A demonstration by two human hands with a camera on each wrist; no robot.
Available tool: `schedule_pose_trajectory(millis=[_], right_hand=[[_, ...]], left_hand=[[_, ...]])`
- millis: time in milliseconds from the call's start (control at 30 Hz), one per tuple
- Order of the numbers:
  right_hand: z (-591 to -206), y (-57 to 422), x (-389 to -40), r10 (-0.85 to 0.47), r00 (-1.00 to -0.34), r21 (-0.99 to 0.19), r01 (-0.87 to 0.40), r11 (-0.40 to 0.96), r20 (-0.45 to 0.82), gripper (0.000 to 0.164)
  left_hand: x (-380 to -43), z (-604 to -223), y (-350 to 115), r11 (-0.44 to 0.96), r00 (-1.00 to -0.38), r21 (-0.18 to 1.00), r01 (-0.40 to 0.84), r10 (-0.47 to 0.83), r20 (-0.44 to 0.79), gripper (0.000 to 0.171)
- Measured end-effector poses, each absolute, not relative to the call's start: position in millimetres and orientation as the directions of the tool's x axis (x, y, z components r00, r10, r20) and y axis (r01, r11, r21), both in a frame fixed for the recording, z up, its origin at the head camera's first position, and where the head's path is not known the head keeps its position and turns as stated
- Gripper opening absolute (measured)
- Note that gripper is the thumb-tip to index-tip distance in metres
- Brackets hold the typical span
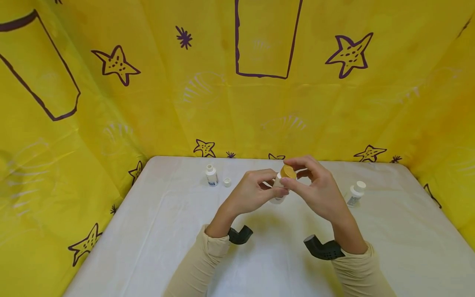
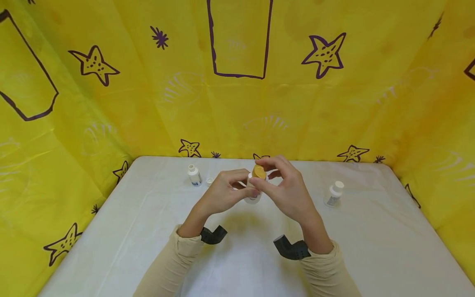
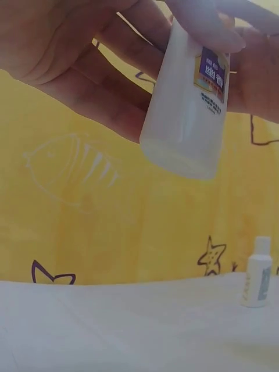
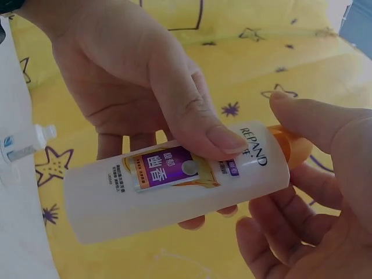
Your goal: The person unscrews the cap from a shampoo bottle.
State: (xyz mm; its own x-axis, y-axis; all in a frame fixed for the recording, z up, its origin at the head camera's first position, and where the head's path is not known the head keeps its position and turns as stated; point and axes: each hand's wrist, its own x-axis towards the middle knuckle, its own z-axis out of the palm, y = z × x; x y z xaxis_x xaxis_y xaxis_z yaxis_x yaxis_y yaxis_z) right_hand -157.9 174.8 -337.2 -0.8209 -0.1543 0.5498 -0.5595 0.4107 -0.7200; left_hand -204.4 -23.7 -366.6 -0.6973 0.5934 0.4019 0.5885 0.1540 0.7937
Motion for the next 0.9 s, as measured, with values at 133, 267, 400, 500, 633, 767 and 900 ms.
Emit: schedule_pose_trajectory(millis=[133,267,400,500,633,767,900], right_hand=[[-337.9,175.0,-158.1,-0.166,-0.810,-0.715,-0.577,0.394,0.562,0.040],[-337.9,176.1,-158.2,-0.196,-0.796,-0.715,-0.601,0.356,0.572,0.038],[-337.5,178.1,-158.2,-0.235,-0.784,-0.709,-0.620,0.336,0.574,0.036],[-336.8,179.6,-157.9,-0.270,-0.782,-0.703,-0.623,0.342,0.561,0.035],[-335.6,180.7,-157.4,-0.294,-0.796,-0.724,-0.604,0.333,0.529,0.040],[-334.9,179.1,-156.8,-0.256,-0.818,-0.755,-0.575,0.315,0.515,0.047],[-335.3,175.5,-155.8,-0.168,-0.846,-0.763,-0.530,0.368,0.506,0.044]], left_hand=[[-204.4,-365.9,-24.0,0.172,-0.700,0.787,0.593,0.593,0.398,0.011],[-204.5,-365.8,-24.1,0.176,-0.711,0.797,0.578,0.589,0.385,0.018],[-204.1,-364.9,-24.4,0.184,-0.721,0.805,0.564,0.584,0.372,0.017],[-203.8,-364.3,-24.4,0.191,-0.727,0.807,0.559,0.581,0.366,0.015],[-203.3,-364.0,-24.8,0.194,-0.733,0.811,0.552,0.577,0.361,0.014],[-203.1,-364.4,-25.3,0.190,-0.736,0.816,0.546,0.573,0.360,0.012],[-203.6,-365.0,-24.8,0.177,-0.726,0.811,0.558,0.577,0.374,0.012]])
